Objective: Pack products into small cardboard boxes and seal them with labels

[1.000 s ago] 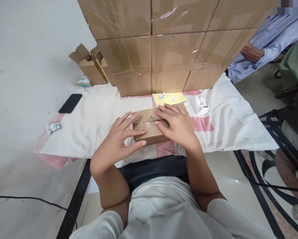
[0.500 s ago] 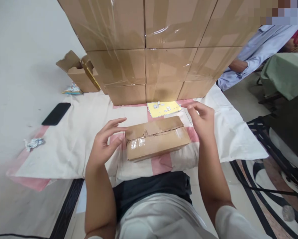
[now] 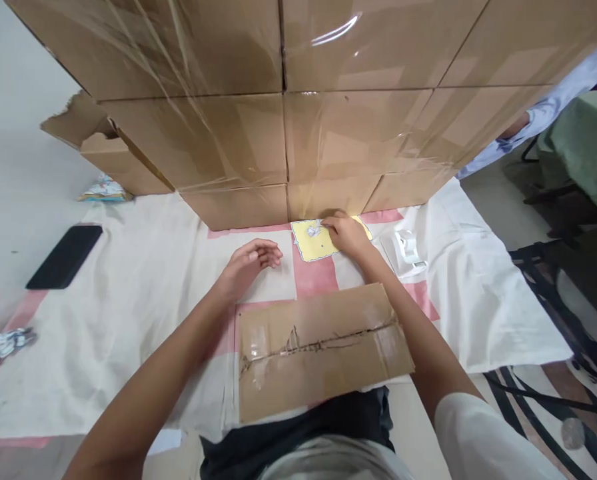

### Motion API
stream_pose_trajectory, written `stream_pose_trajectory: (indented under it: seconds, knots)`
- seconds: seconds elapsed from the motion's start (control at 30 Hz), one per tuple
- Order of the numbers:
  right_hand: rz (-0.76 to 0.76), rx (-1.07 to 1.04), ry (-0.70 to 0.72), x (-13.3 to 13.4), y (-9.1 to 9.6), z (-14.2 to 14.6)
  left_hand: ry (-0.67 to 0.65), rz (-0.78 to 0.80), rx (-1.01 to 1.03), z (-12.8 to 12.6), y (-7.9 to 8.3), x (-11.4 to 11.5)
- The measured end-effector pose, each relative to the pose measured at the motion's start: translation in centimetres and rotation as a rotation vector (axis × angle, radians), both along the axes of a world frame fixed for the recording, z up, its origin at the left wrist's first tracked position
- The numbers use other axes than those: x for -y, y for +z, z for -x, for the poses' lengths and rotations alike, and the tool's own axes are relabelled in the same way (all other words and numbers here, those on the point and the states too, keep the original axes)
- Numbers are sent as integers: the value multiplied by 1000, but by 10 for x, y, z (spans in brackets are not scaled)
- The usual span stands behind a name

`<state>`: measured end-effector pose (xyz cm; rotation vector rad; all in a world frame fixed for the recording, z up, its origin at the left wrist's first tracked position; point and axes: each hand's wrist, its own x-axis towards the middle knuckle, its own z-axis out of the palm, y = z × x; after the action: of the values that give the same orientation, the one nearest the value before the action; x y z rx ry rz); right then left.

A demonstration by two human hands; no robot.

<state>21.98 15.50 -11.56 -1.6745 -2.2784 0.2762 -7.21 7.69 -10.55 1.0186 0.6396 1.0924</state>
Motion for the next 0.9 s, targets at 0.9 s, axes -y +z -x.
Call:
stream_pose_trajectory:
  seconds: [0.9]
  knots:
    - [-40, -602, -41, 7, -2, -2, 177, 158, 67, 1, -23, -6]
